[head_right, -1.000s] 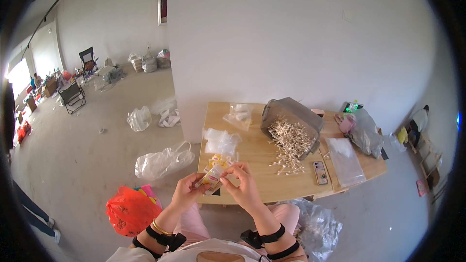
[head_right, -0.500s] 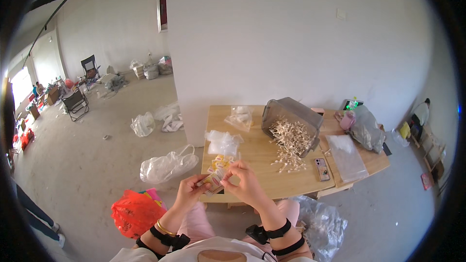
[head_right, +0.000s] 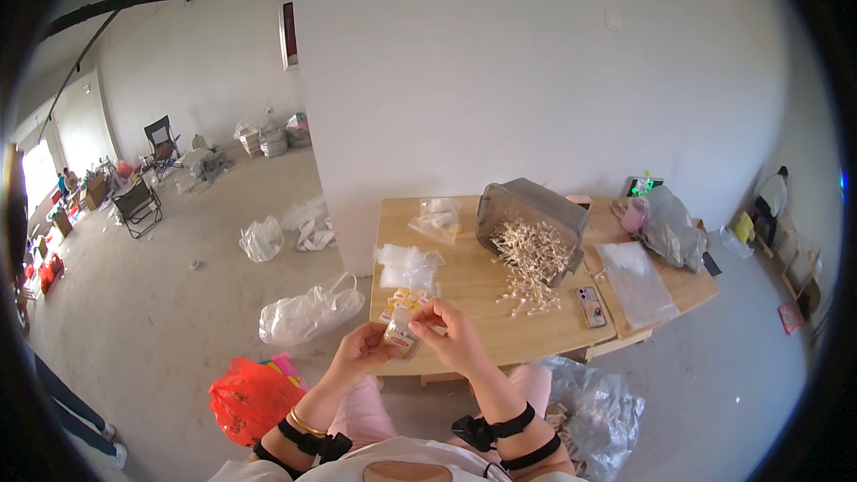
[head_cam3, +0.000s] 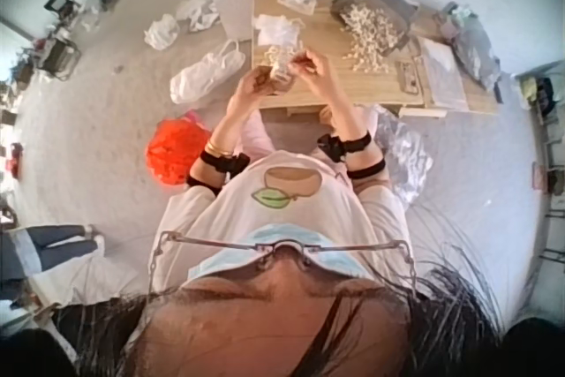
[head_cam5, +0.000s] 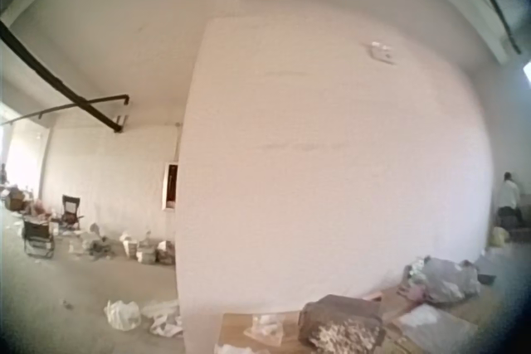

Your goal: The recorder is sorting wooden sticks on a table and putting them into plastic bags.

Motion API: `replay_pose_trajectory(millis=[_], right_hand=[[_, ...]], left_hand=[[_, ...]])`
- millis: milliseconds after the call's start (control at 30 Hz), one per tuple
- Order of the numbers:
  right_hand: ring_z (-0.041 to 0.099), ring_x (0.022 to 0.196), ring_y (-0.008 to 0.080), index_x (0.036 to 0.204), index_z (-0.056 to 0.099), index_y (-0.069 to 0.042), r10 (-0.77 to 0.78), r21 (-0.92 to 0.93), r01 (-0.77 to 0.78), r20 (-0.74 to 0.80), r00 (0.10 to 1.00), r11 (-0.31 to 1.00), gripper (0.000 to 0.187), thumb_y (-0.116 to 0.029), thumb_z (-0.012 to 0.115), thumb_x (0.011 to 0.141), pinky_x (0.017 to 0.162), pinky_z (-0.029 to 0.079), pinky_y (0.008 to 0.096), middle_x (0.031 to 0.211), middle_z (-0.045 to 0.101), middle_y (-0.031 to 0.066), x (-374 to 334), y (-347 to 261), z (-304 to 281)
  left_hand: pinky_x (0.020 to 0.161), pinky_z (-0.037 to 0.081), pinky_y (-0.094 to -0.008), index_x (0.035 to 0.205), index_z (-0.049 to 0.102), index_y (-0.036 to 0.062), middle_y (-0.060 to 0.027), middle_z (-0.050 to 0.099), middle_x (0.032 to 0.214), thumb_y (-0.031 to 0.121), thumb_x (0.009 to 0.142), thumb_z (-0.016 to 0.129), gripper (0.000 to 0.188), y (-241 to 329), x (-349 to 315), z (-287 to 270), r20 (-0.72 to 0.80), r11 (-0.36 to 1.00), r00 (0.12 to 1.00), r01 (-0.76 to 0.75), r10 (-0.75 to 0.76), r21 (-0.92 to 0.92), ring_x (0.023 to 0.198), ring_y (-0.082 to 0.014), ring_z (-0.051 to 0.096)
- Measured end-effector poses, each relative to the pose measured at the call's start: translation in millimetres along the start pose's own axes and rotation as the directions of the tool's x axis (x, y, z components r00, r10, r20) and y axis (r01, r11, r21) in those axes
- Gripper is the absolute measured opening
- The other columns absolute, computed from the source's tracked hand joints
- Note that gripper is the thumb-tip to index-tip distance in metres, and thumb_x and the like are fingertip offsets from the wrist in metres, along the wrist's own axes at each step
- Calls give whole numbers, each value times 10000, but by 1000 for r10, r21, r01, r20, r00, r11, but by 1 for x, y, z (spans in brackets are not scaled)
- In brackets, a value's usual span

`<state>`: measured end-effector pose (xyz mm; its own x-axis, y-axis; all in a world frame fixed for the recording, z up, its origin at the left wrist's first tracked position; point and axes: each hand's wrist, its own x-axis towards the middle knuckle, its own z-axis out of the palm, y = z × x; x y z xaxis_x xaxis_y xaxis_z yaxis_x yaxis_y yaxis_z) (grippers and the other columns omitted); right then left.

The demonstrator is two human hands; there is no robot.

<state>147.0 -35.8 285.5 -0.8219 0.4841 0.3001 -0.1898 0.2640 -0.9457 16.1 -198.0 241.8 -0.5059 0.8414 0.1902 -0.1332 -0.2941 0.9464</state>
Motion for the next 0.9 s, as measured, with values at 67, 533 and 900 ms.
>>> replay_pose_trajectory(millis=[67, 533, 900], right_hand=[[602, 957, 76, 1016, 641, -30, -26, 7, 25, 74, 997, 1000, 150, -103, 729, 919, 853, 492, 263, 970, 643, -6, -1, 3, -1], [609, 884, 61, 1068, 691, 0, 46, 179, -34, -68, 997, 983, 183, -127, 715, 939, 791, 487, 231, 944, 684, -3, -24, 17, -5], [621, 947, 69, 1090, 705, -2, 119, 171, -103, -89, 989, 980, 173, -128, 672, 976, 858, 488, 236, 990, 707, 13, -23, 17, -2]], left_hand=[[876, 526, -249, 1232, 603, -42, -72, 696, 1103, 44, 922, 714, 340, 6, 4, 4, 27, 996, 1000, -4, 1, 84, 997, -99, 651], [823, 576, -267, 1158, 598, -46, -76, 690, 1076, 17, 961, 650, 213, 13, 9, 26, 2, 978, 987, -157, 158, 139, 938, -112, 673], [807, 577, -266, 1082, 628, -48, -72, 704, 1015, 55, 981, 641, 145, 3, 14, 19, -65, 993, 991, -120, 121, 10, 909, -97, 663]])
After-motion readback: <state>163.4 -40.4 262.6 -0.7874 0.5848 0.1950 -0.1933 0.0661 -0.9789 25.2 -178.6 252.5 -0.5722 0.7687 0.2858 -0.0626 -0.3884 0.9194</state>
